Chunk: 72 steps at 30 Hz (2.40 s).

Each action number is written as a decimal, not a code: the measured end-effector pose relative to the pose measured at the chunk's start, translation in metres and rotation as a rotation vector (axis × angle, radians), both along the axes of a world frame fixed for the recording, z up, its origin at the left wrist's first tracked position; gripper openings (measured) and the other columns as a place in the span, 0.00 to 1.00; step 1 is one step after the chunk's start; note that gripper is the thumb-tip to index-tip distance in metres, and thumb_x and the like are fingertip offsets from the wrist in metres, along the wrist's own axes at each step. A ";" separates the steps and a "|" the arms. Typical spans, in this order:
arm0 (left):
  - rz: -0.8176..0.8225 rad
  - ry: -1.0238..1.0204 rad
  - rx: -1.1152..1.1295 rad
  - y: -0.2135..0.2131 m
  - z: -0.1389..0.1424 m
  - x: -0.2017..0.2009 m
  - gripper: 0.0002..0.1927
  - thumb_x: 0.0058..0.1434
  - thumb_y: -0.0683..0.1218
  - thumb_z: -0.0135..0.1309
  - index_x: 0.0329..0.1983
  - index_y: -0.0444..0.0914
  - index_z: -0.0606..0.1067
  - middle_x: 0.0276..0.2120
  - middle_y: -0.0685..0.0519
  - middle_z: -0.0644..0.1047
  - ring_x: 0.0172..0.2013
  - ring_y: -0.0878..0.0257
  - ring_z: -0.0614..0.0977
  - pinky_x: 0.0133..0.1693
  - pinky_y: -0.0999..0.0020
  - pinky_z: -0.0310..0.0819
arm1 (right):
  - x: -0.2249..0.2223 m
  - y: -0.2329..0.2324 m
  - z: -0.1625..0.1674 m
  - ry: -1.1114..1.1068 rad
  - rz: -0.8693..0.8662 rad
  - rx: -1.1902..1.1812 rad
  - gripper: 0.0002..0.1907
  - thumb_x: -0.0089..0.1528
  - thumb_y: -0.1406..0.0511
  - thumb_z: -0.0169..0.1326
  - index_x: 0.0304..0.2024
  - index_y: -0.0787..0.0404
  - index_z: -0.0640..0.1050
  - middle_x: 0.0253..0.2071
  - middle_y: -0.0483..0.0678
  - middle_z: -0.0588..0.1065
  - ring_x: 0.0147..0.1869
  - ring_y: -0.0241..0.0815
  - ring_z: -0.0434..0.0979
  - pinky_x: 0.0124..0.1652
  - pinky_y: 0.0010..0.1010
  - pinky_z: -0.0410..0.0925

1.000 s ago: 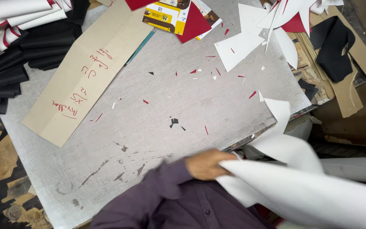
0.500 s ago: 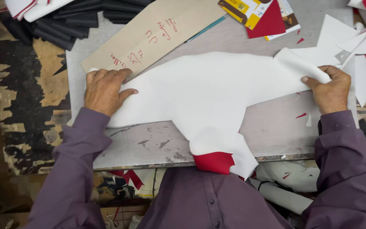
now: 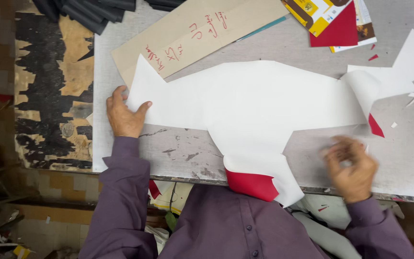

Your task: The person uses a utility knife to cut white, red, and black sheets of material on a workbench. They place cardboard templates on the sheets, trace outlines, and cut along the edges to produce shaped pieces. The person repeatedly repositions templates and cuts multiple pieces throughout the clip.

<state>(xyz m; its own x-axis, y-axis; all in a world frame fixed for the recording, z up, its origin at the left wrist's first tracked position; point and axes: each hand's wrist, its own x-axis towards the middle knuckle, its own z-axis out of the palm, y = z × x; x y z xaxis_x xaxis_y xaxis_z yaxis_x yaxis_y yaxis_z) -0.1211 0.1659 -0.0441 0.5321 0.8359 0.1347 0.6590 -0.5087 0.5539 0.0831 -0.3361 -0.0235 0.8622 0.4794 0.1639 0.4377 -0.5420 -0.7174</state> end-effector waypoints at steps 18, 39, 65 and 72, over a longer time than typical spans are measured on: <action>-0.215 0.018 -0.232 -0.003 0.009 -0.029 0.23 0.59 0.42 0.68 0.49 0.30 0.68 0.38 0.39 0.82 0.38 0.55 0.85 0.39 0.62 0.79 | -0.146 -0.047 -0.063 -0.073 0.126 -0.277 0.16 0.51 0.59 0.69 0.34 0.61 0.79 0.23 0.50 0.76 0.23 0.42 0.75 0.24 0.33 0.69; -0.055 0.036 -0.279 -0.008 0.025 -0.032 0.30 0.54 0.43 0.67 0.56 0.37 0.65 0.42 0.35 0.82 0.43 0.48 0.85 0.43 0.56 0.78 | 0.018 0.100 -0.005 -0.127 0.154 -0.859 0.66 0.54 0.31 0.44 0.73 0.72 0.41 0.77 0.66 0.38 0.80 0.59 0.34 0.71 0.51 0.38; -0.586 0.053 0.057 -0.162 -0.024 0.115 0.36 0.53 0.63 0.63 0.58 0.38 0.73 0.59 0.42 0.67 0.59 0.45 0.61 0.57 0.41 0.52 | 0.276 0.109 0.032 0.150 -0.209 0.452 0.12 0.62 0.66 0.65 0.45 0.65 0.79 0.36 0.50 0.81 0.30 0.34 0.78 0.31 0.32 0.71; -0.592 0.039 0.100 -0.163 -0.013 0.116 0.35 0.54 0.62 0.63 0.58 0.36 0.73 0.59 0.42 0.68 0.59 0.45 0.62 0.58 0.41 0.52 | 0.258 0.000 0.098 0.048 -0.241 1.032 0.04 0.75 0.71 0.57 0.46 0.66 0.81 0.41 0.49 0.81 0.43 0.35 0.79 0.47 0.25 0.70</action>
<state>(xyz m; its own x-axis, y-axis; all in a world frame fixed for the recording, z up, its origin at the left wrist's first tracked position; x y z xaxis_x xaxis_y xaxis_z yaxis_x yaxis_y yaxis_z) -0.0052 0.0033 -0.0569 0.9096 0.3800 0.1681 0.2666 -0.8440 0.4654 0.3411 -0.3363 0.0744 0.9324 -0.0572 0.3569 0.3585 0.2708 -0.8934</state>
